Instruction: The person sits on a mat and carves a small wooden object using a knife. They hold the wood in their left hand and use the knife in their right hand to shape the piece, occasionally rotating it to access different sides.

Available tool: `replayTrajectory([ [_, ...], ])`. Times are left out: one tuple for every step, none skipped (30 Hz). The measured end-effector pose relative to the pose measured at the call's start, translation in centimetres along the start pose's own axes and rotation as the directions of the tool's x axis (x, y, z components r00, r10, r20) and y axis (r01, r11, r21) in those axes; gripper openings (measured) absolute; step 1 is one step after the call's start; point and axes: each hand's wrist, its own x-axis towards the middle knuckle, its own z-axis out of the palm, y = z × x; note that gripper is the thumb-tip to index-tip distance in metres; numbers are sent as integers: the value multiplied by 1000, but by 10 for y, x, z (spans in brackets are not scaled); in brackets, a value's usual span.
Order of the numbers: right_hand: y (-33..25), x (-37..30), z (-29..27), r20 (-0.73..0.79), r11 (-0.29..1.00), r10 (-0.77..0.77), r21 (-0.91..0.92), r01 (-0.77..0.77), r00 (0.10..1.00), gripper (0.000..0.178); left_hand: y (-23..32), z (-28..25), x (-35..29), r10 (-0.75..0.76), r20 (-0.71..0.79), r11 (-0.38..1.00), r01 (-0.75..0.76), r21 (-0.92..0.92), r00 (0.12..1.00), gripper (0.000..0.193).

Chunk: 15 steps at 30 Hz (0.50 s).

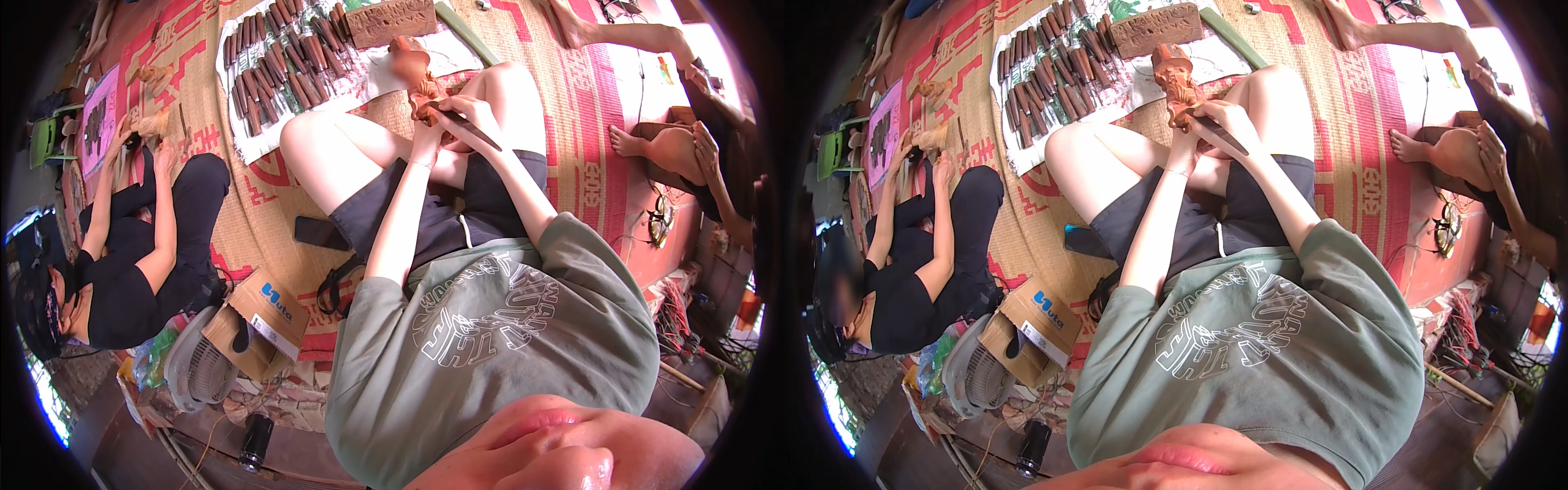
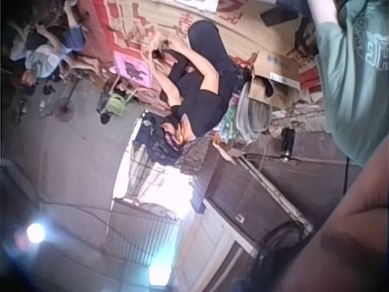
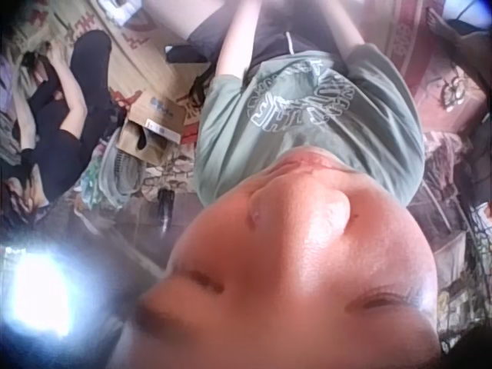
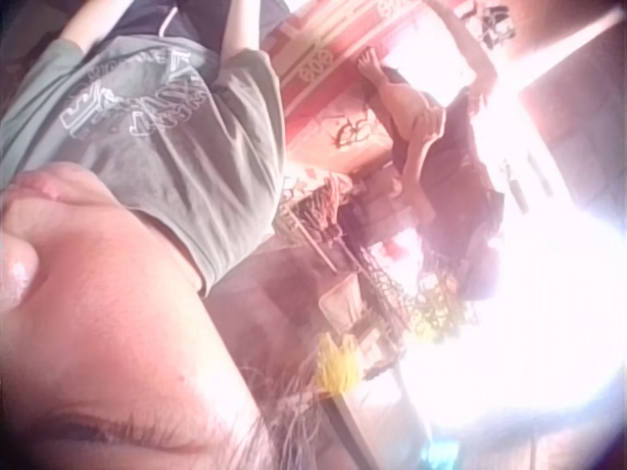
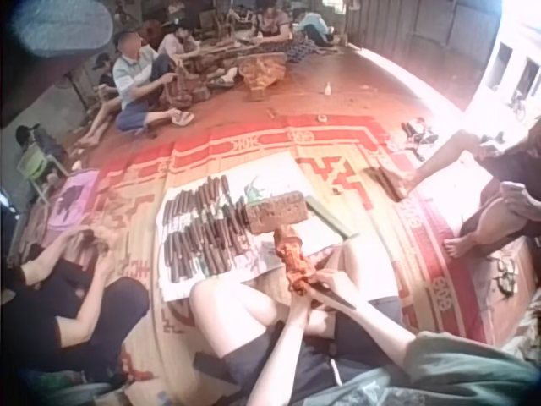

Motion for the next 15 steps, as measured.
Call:
replayTrajectory([
  [1, -1, 2, -27, 1000, -18, 1, 18, 999, 20, -3, -1, 3, 6, -4, 1000, -6, 5, 1000, 30],
  [0, -3, 3, -52, 999, -36, 2, 36, 998, 21, -6, -3, 6, 13, -11, 1000, -12, 8, 1000, 29],
  [-1, -5, 5, -76, 998, -55, 3, 55, 996, 21, -9, -6, 8, 19, -18, 1000, -19, 11, 1000, 29],
  [1, -4, 9, -85, 998, -42, 40, 45, 995, 21, -12, -8, 10, 21, -30, 1000, -20, 15, 999, 29],
  [0, -4, 9, -108, 998, -7, 62, 14, 994, 20, -10, -6, 10, 18, -37, 1000, -17, 19, 999, 30],
  [-2, -4, 10, -131, 996, 28, 84, -17, 991, 20, -7, -3, 11, 15, -44, 1000, -14, 23, 999, 31],
  [-3, -4, 11, -152, 993, 64, 106, -48, 986, 20, -5, 0, 11, 9, -52, 999, -7, 36, 999, 31],
  [-3, -4, 14, -170, 994, 55, 103, -38, 984, 19, -2, 2, 9, 5, -63, 999, -2, 50, 998, 30],
  [-2, -3, 16, -188, 995, 46, 99, -28, 981, 19, 0, 3, 7, 2, -75, 998, 3, 64, 997, 29],
  [-1, -2, 18, -205, 995, 38, 95, -18, 978, 18, 0, 4, 8, 26, -59, 998, -23, 52, 998, 29],
  [0, -2, 19, -200, 996, 27, 86, -10, 979, 17, -1, 3, 8, 51, -45, 998, -50, 39, 998, 29],
  [1, -1, 20, -194, 997, 16, 77, -1, 981, 17, -1, 3, 8, 77, -32, 997, -76, 25, 997, 28],
  [1, -1, 20, -188, 998, 5, 68, 8, 982, 16, -2, 2, 8, 69, -39, 997, -68, 33, 997, 29],
  [-1, 1, 19, -178, 998, -16, 54, 26, 984, 15, 2, 3, 6, 58, -46, 998, -57, 40, 997, 29],
  [-4, 4, 16, -168, 998, -37, 40, 44, 985, 14, 5, 5, 4, 48, -52, 998, -45, 48, 997, 29],
])
